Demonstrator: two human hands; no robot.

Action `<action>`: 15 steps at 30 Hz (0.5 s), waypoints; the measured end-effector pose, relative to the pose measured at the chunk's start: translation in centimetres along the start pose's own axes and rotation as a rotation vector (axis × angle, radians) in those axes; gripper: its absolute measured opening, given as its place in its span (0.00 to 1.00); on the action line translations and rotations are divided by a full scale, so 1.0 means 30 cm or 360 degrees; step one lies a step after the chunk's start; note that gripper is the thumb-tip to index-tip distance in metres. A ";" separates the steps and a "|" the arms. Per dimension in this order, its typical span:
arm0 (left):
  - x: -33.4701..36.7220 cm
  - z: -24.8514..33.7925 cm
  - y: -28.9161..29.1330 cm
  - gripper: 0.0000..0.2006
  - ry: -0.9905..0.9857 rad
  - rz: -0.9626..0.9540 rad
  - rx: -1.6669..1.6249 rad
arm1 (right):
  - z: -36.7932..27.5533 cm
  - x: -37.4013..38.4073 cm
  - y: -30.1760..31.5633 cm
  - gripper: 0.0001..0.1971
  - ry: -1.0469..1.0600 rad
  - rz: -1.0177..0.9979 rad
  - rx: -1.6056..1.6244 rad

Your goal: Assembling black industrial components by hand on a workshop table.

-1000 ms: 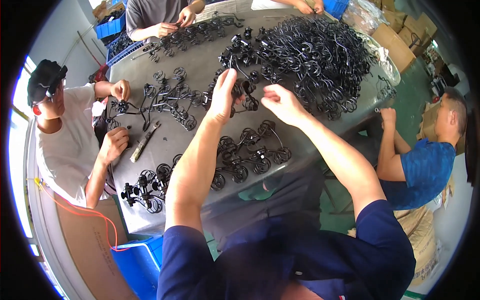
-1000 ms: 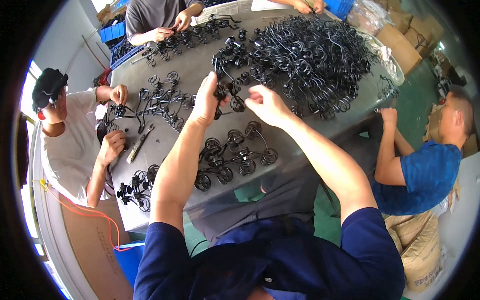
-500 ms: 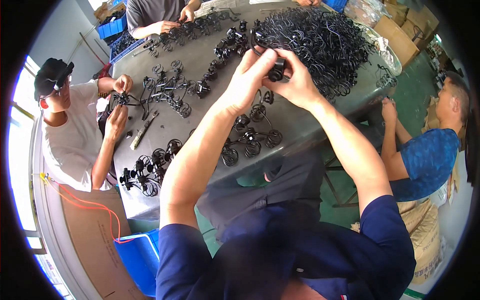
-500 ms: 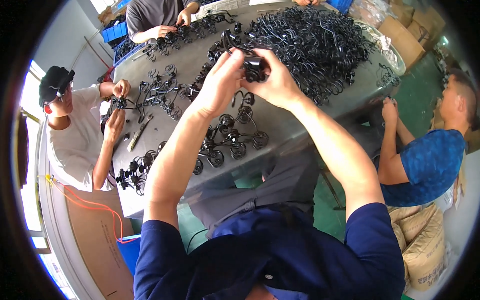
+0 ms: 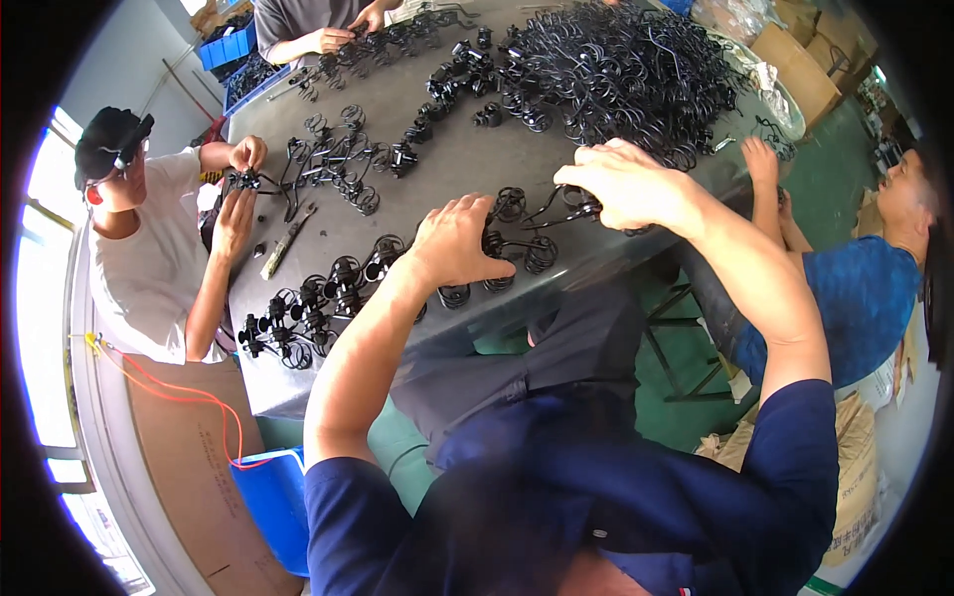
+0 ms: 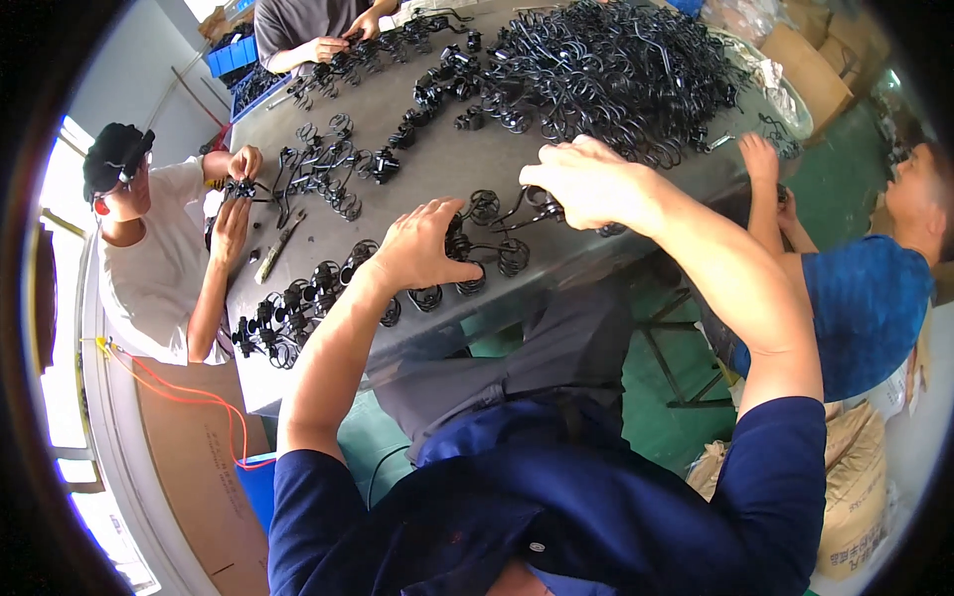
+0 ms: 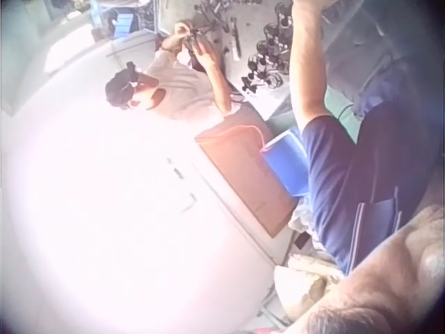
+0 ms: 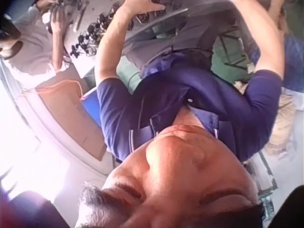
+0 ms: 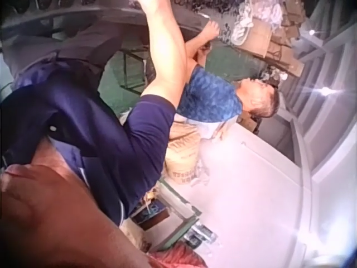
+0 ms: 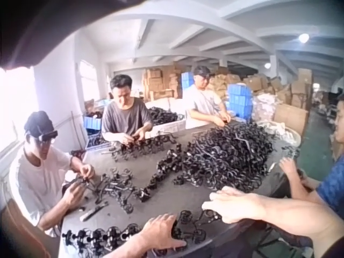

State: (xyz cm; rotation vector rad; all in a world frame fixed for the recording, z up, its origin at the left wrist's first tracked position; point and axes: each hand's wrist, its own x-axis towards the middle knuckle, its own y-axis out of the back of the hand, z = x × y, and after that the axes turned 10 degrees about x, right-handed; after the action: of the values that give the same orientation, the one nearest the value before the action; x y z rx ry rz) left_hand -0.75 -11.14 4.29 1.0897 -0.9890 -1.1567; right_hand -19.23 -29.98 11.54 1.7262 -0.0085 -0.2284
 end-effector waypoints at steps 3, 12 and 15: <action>-0.006 -0.006 -0.001 0.44 0.0010 0.0004 -0.0052 | -0.055 0.062 -0.022 0.32 -0.0002 -0.0113 0.0051; -0.012 -0.012 -0.004 0.43 0.0017 0.0075 -0.0094 | -0.046 0.148 -0.169 0.37 0.0083 0.0002 0.0627; -0.017 -0.015 -0.016 0.43 0.0012 0.0117 -0.0090 | -0.022 0.102 -0.190 0.39 0.0074 0.0142 0.0851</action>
State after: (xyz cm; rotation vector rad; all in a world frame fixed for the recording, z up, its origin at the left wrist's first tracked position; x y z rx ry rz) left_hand -0.48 -10.61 3.70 1.0041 -0.9768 -1.1139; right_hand -16.85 -28.78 5.61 2.2571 -0.1219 -0.1244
